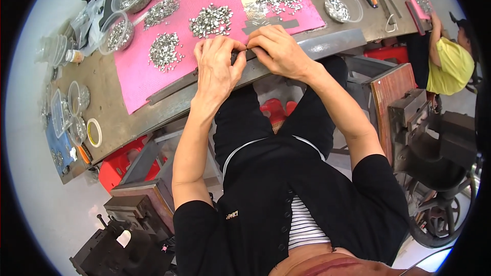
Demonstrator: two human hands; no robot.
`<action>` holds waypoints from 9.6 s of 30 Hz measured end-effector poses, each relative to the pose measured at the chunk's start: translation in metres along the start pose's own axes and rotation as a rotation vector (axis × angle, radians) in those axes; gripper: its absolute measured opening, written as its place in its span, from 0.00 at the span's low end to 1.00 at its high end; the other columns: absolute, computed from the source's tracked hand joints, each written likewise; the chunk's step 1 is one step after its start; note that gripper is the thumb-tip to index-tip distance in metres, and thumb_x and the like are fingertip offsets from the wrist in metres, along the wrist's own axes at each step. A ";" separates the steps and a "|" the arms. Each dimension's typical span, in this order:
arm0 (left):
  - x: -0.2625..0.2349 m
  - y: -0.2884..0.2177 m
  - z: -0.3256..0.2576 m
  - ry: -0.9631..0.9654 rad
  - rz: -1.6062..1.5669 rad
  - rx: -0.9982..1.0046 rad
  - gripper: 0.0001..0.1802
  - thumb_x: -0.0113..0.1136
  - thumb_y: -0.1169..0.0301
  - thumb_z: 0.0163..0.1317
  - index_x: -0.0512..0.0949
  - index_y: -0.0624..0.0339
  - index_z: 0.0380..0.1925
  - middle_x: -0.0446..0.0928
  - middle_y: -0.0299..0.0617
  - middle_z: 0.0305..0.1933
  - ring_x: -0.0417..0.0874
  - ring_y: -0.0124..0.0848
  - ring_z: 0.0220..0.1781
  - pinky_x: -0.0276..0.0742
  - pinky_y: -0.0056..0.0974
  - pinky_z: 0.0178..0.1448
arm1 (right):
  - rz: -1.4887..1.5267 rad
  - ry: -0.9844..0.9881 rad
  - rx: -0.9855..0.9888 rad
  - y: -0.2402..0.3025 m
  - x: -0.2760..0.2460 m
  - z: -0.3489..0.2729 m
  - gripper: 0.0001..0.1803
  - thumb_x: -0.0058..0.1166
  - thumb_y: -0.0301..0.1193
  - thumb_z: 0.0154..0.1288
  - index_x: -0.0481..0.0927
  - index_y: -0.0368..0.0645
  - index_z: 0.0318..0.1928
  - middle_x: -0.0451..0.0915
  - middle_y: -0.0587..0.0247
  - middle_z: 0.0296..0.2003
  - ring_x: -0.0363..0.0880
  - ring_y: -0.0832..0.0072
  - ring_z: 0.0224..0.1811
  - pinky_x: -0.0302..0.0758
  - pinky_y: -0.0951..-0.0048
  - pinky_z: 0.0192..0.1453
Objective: Assembling small metal components into a guide rail and processing them using a manual press machine.
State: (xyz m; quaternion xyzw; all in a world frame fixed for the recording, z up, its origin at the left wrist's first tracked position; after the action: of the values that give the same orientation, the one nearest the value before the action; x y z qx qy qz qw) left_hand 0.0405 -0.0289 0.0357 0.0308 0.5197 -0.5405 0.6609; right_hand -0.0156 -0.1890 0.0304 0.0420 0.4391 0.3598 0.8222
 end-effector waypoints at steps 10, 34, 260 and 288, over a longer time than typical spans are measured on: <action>0.013 -0.001 -0.008 -0.091 0.146 -0.112 0.13 0.72 0.61 0.59 0.84 0.50 0.42 0.80 0.35 0.42 0.78 0.38 0.51 0.52 0.66 0.74 | -0.205 -0.229 0.286 -0.053 -0.050 -0.016 0.06 0.58 0.23 0.61 0.84 0.41 0.40 0.80 0.57 0.35 0.79 0.57 0.41 0.74 0.59 0.50; 0.001 0.006 -0.038 -0.512 0.023 -0.023 0.10 0.71 0.74 0.59 0.84 0.52 0.41 0.79 0.37 0.43 0.80 0.37 0.50 0.59 0.55 0.73 | -0.209 -0.020 0.408 -0.068 -0.042 -0.016 0.06 0.61 0.29 0.61 0.83 0.42 0.38 0.76 0.59 0.37 0.77 0.59 0.46 0.72 0.59 0.52; -0.076 0.070 -0.042 -0.105 0.340 -0.253 0.04 0.68 0.68 0.57 0.87 0.52 0.32 0.81 0.35 0.34 0.77 0.38 0.48 0.56 0.58 0.66 | -0.081 0.134 -0.037 0.018 0.091 0.084 0.05 0.60 0.30 0.64 0.81 0.42 0.36 0.77 0.60 0.34 0.77 0.60 0.43 0.70 0.59 0.48; -0.050 0.048 -0.059 -0.027 0.499 -0.311 0.37 0.49 0.46 0.74 0.69 0.66 0.69 0.64 0.55 0.77 0.56 0.55 0.81 0.34 0.71 0.79 | 0.066 0.038 0.120 0.015 0.022 0.032 0.05 0.62 0.24 0.64 0.83 0.41 0.40 0.81 0.61 0.35 0.81 0.63 0.39 0.72 0.66 0.48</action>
State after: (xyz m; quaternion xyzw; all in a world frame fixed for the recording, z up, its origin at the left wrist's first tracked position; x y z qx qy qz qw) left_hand 0.0436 0.0608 0.0199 0.0489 0.5640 -0.2752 0.7770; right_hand 0.0076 -0.1566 0.0406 0.0989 0.4738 0.3603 0.7975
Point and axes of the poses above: each hand's wrist, its own z-axis towards the middle knuckle, its own x-axis out of the palm, y = z × x, the point moved 4 cm from there along z, towards the middle knuckle
